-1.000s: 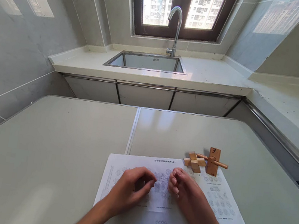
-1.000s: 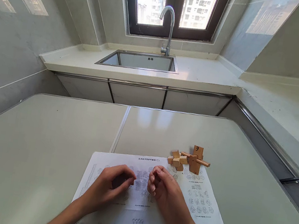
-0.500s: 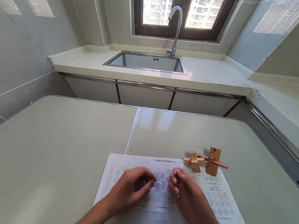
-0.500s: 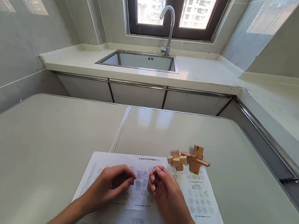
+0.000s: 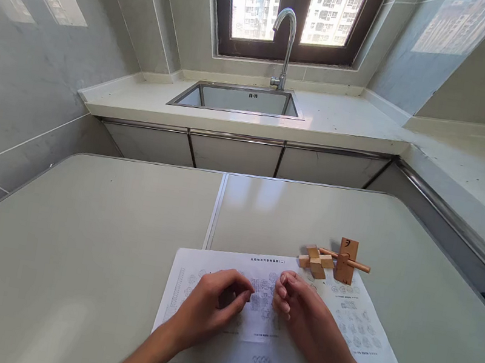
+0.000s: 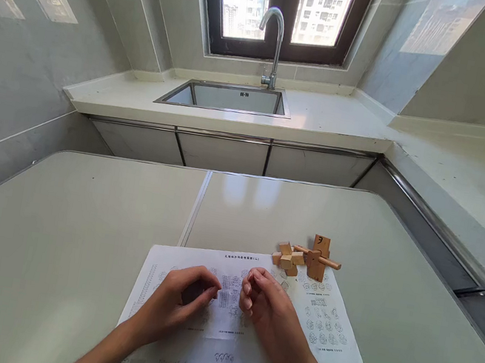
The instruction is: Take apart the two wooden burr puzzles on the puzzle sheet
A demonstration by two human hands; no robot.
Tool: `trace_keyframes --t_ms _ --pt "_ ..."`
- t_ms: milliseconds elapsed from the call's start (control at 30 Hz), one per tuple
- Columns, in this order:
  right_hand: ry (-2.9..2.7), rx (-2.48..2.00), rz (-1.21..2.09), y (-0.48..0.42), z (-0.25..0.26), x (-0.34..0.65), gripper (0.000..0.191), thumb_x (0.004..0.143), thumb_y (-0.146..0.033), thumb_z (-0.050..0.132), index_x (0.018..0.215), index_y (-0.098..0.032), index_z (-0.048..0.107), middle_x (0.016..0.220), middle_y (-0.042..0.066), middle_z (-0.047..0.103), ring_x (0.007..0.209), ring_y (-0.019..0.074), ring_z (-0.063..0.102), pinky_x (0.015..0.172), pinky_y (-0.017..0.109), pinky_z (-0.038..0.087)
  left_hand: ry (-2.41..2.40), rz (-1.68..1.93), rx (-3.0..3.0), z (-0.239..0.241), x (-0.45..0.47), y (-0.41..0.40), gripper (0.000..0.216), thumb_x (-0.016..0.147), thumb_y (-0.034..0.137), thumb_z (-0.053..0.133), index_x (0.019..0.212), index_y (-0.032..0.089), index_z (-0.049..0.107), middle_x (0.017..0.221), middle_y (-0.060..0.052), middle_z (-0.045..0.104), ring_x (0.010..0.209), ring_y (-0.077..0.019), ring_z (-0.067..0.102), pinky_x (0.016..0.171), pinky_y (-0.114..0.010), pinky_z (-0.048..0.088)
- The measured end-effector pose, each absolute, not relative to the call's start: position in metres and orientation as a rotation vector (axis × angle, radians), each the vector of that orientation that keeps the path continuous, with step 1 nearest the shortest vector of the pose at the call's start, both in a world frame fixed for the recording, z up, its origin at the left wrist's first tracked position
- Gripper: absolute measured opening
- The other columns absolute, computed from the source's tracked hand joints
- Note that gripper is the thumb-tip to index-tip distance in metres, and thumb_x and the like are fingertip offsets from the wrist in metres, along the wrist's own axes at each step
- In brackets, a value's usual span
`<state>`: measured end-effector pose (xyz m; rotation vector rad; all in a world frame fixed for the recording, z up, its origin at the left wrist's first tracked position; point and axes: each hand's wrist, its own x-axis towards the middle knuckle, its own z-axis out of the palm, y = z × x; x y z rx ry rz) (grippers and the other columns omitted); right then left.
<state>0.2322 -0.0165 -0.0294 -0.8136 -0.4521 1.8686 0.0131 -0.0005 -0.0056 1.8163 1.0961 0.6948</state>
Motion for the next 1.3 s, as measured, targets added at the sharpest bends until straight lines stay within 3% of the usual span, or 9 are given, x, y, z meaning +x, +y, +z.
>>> trace_keyframes --t_ms 367,567,767,1300 --pt "-0.436 -0.765 1.839 -0.016 -0.031 0.233 0.026 0.092 -0.038 0.078 0.079 -0.019 0.066 0.077 -0.001 0.053 0.063 0.0120 0.041 0.062 0.025 0.041 1.110 0.694 1.818 -0.006 0.014 -0.001 0.012 0.101 0.026 0.060 0.099 0.022 0.071 0.091 -0.003 0.077 0.083 -0.0180 0.070 0.078 -0.028 0.053" --pt "-0.293 -0.633 1.778 -0.017 -0.025 0.242 0.038 0.092 -0.037 0.076 0.065 -0.021 0.054 0.057 -0.008 0.033 0.050 0.0103 0.019 0.049 0.025 0.032 1.110 0.685 1.814 -0.006 0.012 -0.001 0.011 0.100 0.026 0.061 0.100 0.022 0.071 0.091 -0.003 0.077 0.082 -0.0182 0.069 0.077 -0.028 0.053" --pt "-0.097 -0.511 1.700 -0.012 -0.023 0.267 0.042 0.094 -0.036 0.071 0.063 -0.021 0.047 0.045 -0.011 0.030 0.042 0.0078 0.009 0.039 0.023 0.020 1.107 0.678 1.821 -0.006 0.012 0.000 0.010 0.101 0.025 0.060 0.100 0.023 0.070 0.092 -0.003 0.076 0.083 -0.0182 0.069 0.077 -0.029 0.053" --pt "-0.033 -0.490 1.682 -0.002 -0.035 0.287 0.029 0.102 -0.043 0.065 0.084 -0.022 0.057 0.037 -0.012 0.042 0.031 0.0063 0.027 0.036 0.022 0.020 1.105 0.677 1.815 -0.009 0.010 0.000 0.010 0.100 0.023 0.060 0.101 0.024 0.070 0.093 -0.001 0.077 0.084 -0.0173 0.069 0.077 -0.028 0.053"
